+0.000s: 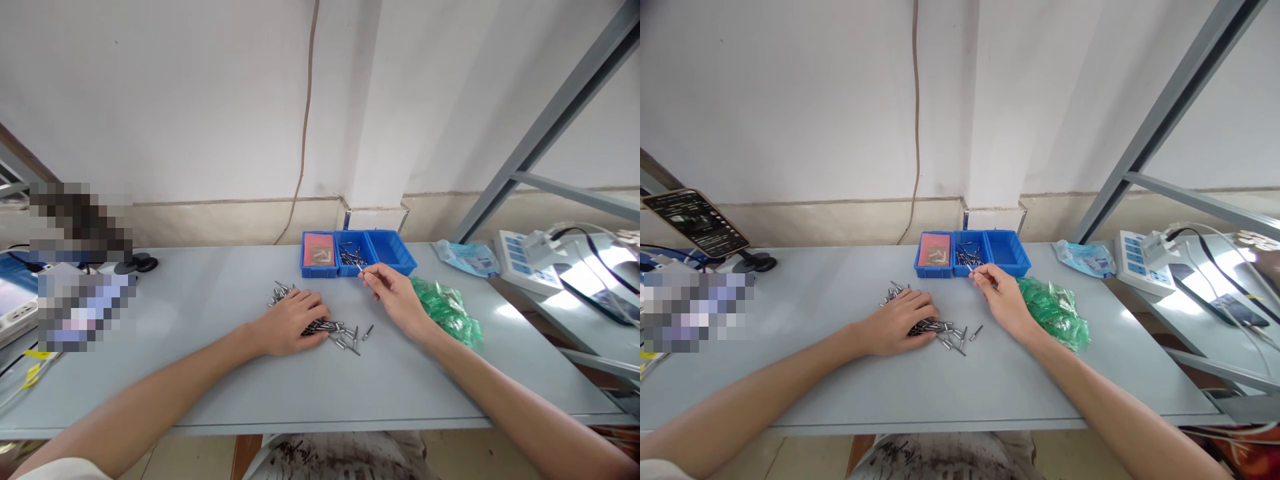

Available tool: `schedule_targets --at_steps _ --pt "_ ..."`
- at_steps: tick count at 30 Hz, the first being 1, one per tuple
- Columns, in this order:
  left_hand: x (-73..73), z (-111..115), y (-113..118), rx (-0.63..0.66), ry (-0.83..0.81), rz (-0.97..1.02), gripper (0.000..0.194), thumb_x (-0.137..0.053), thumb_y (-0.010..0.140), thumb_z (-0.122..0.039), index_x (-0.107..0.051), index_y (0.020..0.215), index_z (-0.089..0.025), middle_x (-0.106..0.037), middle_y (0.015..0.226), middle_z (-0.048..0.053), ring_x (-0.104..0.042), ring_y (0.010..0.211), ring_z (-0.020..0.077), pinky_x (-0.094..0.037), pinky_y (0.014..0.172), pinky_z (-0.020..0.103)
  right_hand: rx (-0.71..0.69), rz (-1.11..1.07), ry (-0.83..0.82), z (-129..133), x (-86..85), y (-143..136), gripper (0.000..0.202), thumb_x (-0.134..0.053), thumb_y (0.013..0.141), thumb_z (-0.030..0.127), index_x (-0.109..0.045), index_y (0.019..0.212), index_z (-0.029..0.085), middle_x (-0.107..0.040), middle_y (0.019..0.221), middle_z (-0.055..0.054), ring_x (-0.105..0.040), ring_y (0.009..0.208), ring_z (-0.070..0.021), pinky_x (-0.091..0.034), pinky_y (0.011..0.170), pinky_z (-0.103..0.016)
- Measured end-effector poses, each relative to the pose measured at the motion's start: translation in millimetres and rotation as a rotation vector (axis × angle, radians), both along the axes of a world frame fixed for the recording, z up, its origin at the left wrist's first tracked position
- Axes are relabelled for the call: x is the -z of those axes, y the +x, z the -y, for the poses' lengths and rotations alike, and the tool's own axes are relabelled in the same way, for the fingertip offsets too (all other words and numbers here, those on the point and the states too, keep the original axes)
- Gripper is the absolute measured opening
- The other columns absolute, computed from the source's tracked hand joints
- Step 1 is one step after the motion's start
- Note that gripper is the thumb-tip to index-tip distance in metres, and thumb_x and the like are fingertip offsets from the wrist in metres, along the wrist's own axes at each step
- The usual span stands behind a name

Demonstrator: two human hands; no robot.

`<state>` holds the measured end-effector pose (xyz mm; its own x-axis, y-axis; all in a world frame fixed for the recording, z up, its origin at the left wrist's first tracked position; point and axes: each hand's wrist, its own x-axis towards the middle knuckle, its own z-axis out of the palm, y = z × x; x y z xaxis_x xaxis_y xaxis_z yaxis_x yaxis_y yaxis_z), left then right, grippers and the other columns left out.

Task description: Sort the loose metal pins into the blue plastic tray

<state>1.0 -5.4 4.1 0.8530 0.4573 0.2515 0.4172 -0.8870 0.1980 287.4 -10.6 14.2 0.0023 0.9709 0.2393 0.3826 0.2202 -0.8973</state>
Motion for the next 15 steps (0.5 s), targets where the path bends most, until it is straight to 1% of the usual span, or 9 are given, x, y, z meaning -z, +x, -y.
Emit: schedule_targets --at_steps 3,10,15 --pt "-0.3 0.2 0.0 0.0 -0.001 0.0 0.02 -0.057 0.106 -0.041 -0.059 0.115 -0.023 -0.062 0.11 0.006 -0.057 0.098 0.0235 -0.039 0.089 0.038 -0.004 -0.038 -0.017 -0.6 0.0 -0.7 0.034 -0.06 0.1 0.056 -0.071 0.1 0.024 -0.071 0.096 -0.007 -0.058 0.071 -0.0198 -0.05 0.063 -0.034" --pt "-0.7 -0.1 -0.6 0.001 -0.007 -0.011 0.02 -0.057 0.106 -0.041 -0.058 0.115 -0.023 -0.062 0.111 0.007 -0.057 0.098 0.0243 -0.039 0.089 0.038 -0.011 -0.101 -0.026 -0.1 -0.7 -2.2 0.037 -0.059 0.101 0.057 -0.071 0.1 0.022 -0.067 0.089 -0.006 -0.058 0.071 -0.0186 -0.051 0.062 -0.032" --pt "-0.5 -0.5 -0.5 0.001 -0.005 -0.011 0.021 -0.056 0.107 -0.041 -0.058 0.116 -0.023 -0.062 0.11 0.007 -0.057 0.099 0.0245 -0.039 0.089 0.038 -0.021 -0.094 0.003 1.1 -1.1 -2.5 0.029 -0.064 0.099 0.053 -0.068 0.102 0.024 -0.069 0.095 -0.006 -0.062 0.073 -0.0194 -0.053 0.064 -0.033"
